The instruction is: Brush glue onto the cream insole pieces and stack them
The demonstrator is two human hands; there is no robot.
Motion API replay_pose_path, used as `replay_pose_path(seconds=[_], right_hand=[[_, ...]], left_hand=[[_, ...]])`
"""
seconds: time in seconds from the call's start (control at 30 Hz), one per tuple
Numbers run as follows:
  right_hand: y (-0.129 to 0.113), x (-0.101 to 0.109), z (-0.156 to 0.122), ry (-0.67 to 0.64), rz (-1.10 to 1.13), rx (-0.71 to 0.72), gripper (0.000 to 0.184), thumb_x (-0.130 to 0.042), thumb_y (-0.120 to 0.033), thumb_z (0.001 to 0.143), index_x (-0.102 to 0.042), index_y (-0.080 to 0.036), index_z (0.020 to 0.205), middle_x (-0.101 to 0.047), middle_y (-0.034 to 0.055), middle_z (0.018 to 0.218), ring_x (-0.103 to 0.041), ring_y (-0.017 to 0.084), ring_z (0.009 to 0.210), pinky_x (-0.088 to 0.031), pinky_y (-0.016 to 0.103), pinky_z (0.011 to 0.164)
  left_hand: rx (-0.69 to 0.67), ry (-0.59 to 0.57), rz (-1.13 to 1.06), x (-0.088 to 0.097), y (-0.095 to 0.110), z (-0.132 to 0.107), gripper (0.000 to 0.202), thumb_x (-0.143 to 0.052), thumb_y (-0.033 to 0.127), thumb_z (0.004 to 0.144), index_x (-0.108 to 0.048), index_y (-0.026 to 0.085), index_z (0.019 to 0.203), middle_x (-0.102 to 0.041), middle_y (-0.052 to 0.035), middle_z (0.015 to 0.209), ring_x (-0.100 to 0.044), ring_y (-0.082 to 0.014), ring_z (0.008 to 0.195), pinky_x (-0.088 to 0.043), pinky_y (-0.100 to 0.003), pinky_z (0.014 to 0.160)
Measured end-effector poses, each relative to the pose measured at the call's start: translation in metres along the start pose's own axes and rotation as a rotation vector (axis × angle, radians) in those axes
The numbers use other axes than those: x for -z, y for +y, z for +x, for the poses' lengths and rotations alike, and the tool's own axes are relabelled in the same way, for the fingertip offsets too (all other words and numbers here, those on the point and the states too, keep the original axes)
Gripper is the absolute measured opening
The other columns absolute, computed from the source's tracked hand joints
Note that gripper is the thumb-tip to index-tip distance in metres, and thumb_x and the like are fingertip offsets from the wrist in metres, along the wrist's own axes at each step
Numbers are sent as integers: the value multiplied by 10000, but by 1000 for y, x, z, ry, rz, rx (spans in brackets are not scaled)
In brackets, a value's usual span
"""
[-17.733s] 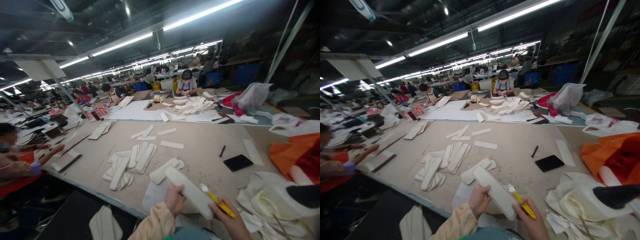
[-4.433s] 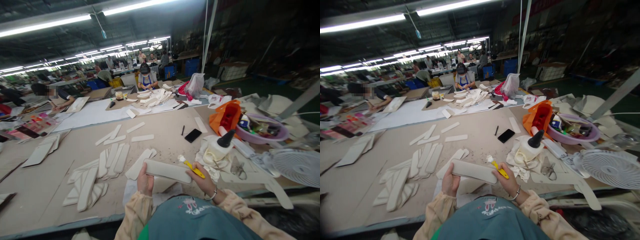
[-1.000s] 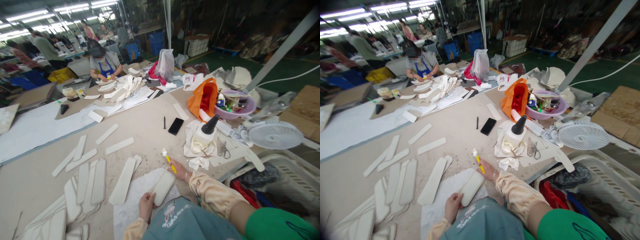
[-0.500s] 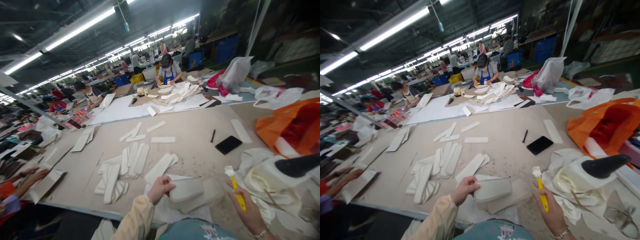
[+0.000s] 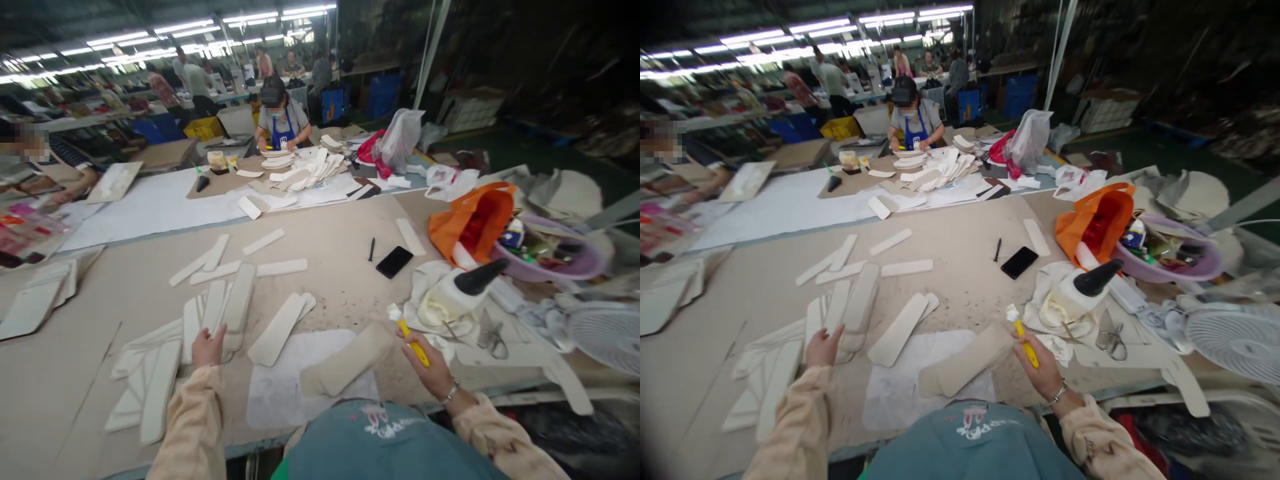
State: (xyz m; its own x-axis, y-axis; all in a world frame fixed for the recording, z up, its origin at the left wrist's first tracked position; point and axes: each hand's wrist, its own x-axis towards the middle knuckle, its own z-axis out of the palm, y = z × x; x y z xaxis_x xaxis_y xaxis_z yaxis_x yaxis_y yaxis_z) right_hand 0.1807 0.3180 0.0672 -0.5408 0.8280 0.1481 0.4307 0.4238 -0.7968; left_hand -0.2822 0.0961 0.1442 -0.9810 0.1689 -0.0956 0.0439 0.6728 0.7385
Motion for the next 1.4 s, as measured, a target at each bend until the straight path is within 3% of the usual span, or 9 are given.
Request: replay_pose_path(seconds=[0.07,0.17,0.3,0.4,0.6,0.87,1.1,1.27,1.4], right_hand=[[-2,7,-3,13,6,-52,203,-467,-410,861,-531,-233,937,-682,69,1032,-633,226,982,-497,339,831],[-4,21,-4,57,-3,-154,256,-478,-434,849,-564,-224,968,-691,36,862,-655,203,797,-506,300,719],[-3,47,6,138,-3,-229,325,-445,-460,851,-577,-198,993,-619,-8,627,-610,174,609,-485,283,617],[2,73,19,248,-76,-265,376,-442,-481,844,-600,-177,997,-612,0,627,-597,171,595,-466,279,590],[23,113,39,223,-235,-332,411,-421,-509,830,-641,-183,948,-612,-10,581,-596,174,587,-445,275,590],[51,105,58,52,-314,-311,327,-451,-460,791,-677,-240,879,-682,2,674,-623,194,637,-454,297,608],[64,104,70,13,-356,-304,277,-492,-422,774,-698,-252,849,-714,16,748,-641,220,686,-463,317,633],[70,113,61,6,-346,-266,350,-425,-440,825,-680,-231,943,-712,7,758,-656,188,683,-492,293,650],[70,111,49,-38,-358,-202,336,-465,-435,812,-688,-240,968,-728,29,871,-673,216,788,-512,332,718]], left_hand=[[-32,-42,84,-14,-25,-17,545,-575,499,633,-570,103,1008,-612,-159,982,-571,-324,966,-412,-536,893],[-171,-243,106,-48,-52,-69,515,-556,516,657,-611,134,998,-622,-135,990,-578,-299,972,-447,-468,888],[-456,-538,112,-97,-72,-147,463,-599,501,683,-635,197,1031,-624,-96,1036,-566,-263,1034,-424,-418,951],[-653,-705,253,-118,-77,-179,540,-620,455,691,-585,176,1152,-576,-123,1132,-529,-274,1085,-395,-414,980],[-737,-854,519,-122,-63,-188,695,-651,405,640,-492,150,1266,-532,-128,1178,-505,-264,1064,-372,-333,958],[-735,-832,636,-118,-53,-196,669,-588,391,690,-452,134,1292,-496,-142,1218,-493,-264,1074,-361,-320,941],[-649,-823,535,-120,-60,-200,632,-562,306,707,-403,136,1294,-479,-133,1230,-473,-232,1125,-346,-315,976],[-503,-801,272,-126,-72,-202,557,-568,221,672,-452,166,1214,-543,-94,1154,-501,-222,1099,-381,-329,948],[-379,-768,156,-133,-76,-201,419,-513,219,724,-505,145,1137,-621,-70,923,-587,-209,859,-438,-348,824]])
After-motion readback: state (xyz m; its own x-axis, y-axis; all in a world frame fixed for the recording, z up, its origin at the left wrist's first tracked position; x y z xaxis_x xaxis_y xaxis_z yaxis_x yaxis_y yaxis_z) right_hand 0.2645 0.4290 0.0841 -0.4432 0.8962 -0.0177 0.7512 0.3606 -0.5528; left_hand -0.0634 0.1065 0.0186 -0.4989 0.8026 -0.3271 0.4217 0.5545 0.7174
